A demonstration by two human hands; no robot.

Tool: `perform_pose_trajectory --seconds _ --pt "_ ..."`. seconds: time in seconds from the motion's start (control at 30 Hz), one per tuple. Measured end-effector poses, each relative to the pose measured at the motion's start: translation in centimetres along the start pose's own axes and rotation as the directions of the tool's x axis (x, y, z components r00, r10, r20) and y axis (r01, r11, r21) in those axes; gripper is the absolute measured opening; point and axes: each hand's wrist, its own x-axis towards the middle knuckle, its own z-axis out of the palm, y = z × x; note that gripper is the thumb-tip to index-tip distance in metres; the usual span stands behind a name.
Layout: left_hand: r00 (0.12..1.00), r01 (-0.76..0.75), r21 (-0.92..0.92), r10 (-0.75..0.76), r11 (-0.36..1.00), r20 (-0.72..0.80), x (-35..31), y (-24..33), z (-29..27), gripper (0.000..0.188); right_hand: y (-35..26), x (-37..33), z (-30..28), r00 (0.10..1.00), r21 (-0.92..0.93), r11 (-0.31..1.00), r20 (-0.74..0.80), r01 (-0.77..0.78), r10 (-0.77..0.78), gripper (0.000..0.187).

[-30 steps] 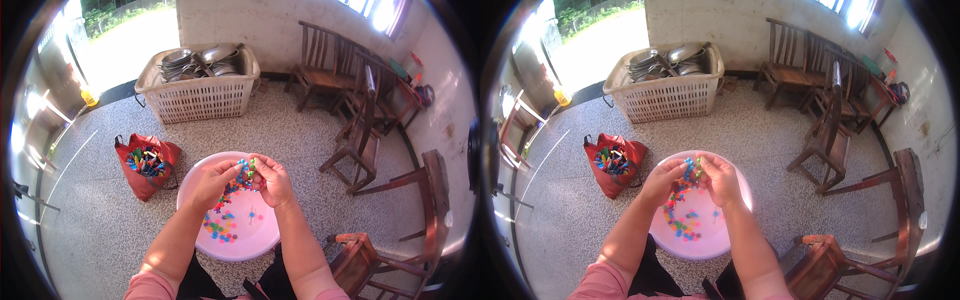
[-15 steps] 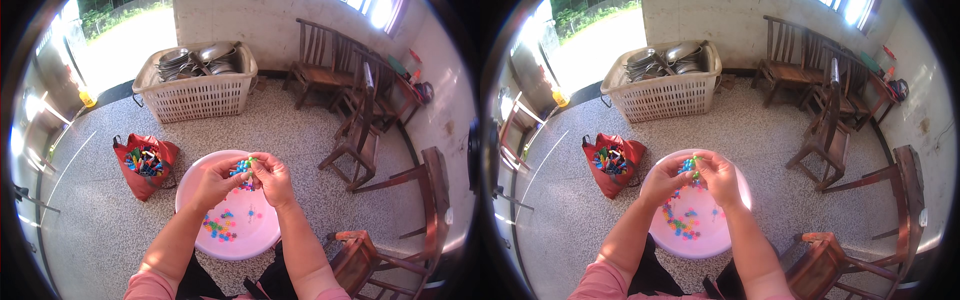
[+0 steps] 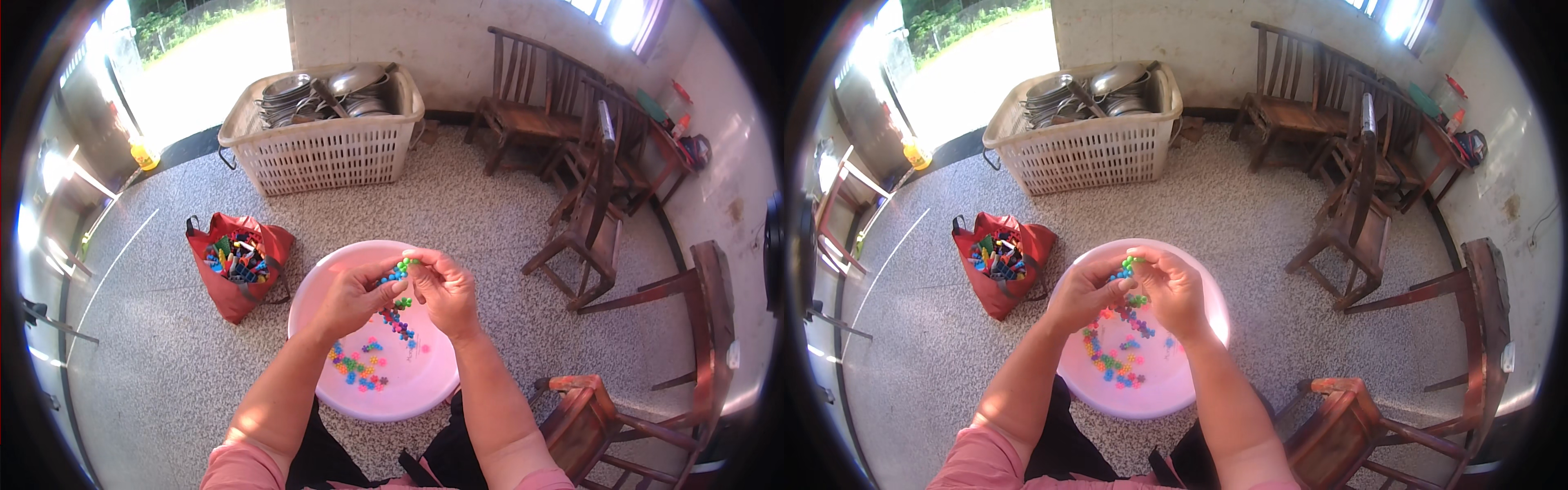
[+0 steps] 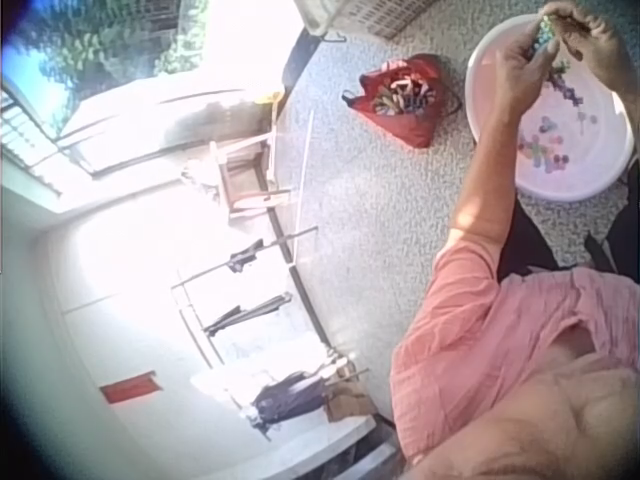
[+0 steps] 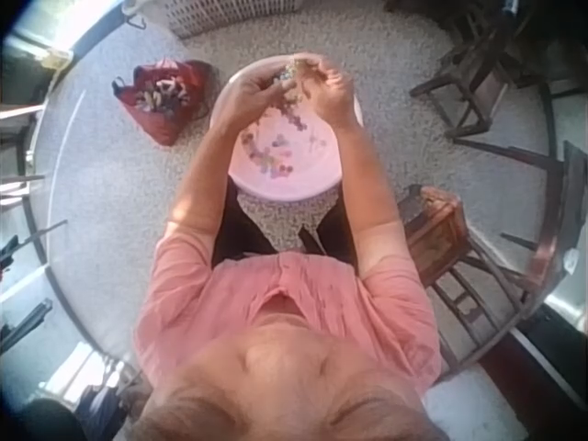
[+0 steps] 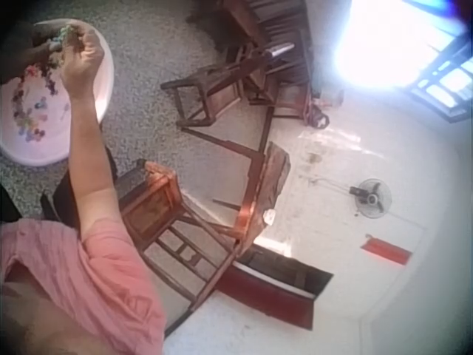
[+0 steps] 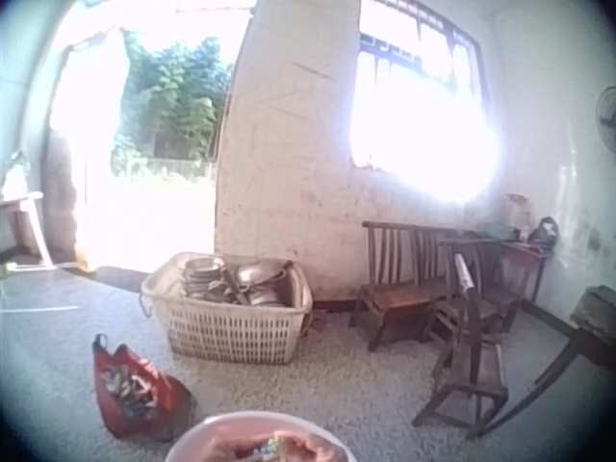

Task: Assembling colorful plastic toy building blocks into a chain structure.

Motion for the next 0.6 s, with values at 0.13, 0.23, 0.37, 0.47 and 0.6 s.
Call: perform_pose_trajectory --seconds 0.13,0.23,0.37,0.47,0.6 --pt "0.998 0.036 0.007 -0.036 0.999 -0.047 -0.12 0.55 -0.09 0.040 -0.13 -0.03 -0.62 0.990 0.023 0.991 -0.037 -0.132 0.133 0.014" --pt "0.999 0.007 0.022 -0.006 1.000 -0.054 -0.17 0.35 -0.47 0.040 -0.41 0.05 -0.08 0.998 -0.078 0.995 0.009 -0.066 0.067 0.014" --pt "0.999 0.021 0.031 -0.020 0.999 -0.035 -0.25 0.65 -0.77 0.037 -0.67 -0.07 0.17 0.999 -0.145 0.989 0.038 -0.006 0.011 0.015" --pt "1.000 0.013 0.015 -0.012 1.000 -0.022 -0.29 0.68 -0.71 0.037 -0.39 0.03 0.02 0.999 -0.172 0.985 -0.037 -0.006 0.000 0.016" --pt "0.999 0.024 0.018 -0.024 1.000 -0.028 -0.18 0.63 -0.47 0.036 -0.43 0.13 -0.10 0.997 -0.251 0.967 -0.056 0.040 -0.056 0.016"
